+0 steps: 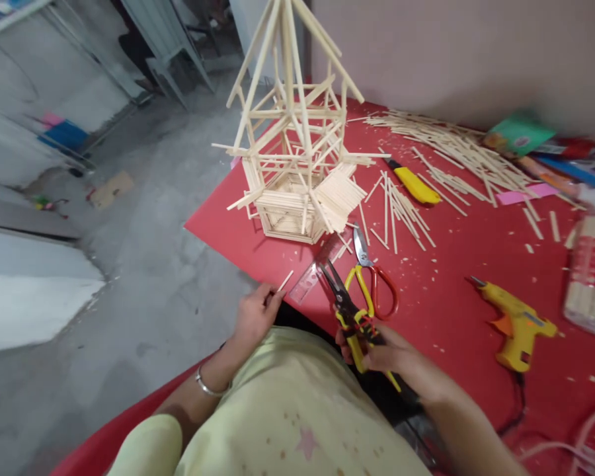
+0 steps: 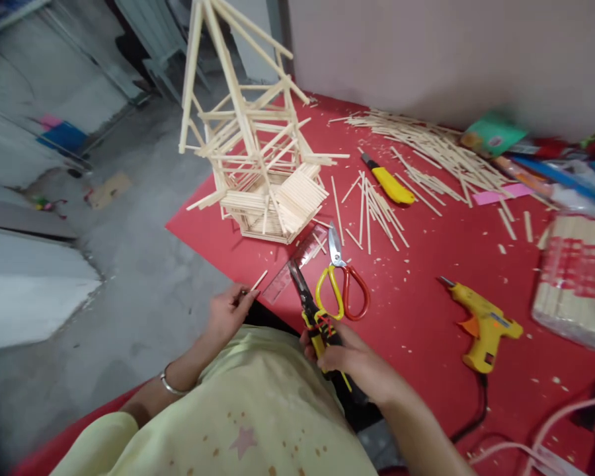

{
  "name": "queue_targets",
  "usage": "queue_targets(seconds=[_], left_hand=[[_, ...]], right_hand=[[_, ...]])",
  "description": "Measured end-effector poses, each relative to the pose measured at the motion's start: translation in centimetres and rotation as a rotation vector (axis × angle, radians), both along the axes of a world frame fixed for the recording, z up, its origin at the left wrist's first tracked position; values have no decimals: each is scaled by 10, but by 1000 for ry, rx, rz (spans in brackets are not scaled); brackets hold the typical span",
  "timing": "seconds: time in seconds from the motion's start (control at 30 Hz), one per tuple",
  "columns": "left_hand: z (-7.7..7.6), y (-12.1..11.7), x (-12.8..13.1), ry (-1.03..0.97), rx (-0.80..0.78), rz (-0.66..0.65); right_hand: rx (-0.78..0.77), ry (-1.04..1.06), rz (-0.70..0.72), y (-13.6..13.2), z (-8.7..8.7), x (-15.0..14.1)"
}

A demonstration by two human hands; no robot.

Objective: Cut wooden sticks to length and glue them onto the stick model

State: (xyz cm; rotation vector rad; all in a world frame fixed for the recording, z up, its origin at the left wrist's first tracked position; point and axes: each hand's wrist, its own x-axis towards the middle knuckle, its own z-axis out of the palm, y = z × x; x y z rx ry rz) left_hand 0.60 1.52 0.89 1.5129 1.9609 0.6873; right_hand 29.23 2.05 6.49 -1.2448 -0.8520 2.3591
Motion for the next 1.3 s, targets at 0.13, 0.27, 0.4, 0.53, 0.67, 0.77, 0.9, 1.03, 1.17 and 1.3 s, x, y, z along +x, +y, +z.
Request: queue_targets(seconds=[0.13,0.27,0.4,0.53,0.67,0.77,0.9,1.03,1.17,1.3], left_hand=[[-13,-10,3,-7,72,4],[-17,-14,7,-67,112,28],[-20,-15,8,-112,129,42],[-23,-15,9,-125,164,46],[-22,-17,10,-86,188,41],[-19,-18,11,-17,221,-16],[-16,-18,10,64,248,-96],[-14,-16,11,85,261,-107],[-14,-16,10,73,263,-110],[-16,-16,9,64,261,-115]], right_hand=[[448,-384,220,-12,6,-16],[957,-1069,439,-21,22,-25],[1050,-1272,617,-18,25,-23],[1004,-1329,711,-10,19,-25],[987,-1338,720,-8,18,-29],[987,-1344,724,-9,18,-30],[1003,-1349,729,-9,17,-30],[1016,-1362,723,-10,15,-30],[1019,-1369,724,-10,15,-31],[1023,-1371,730,-10,16,-31]])
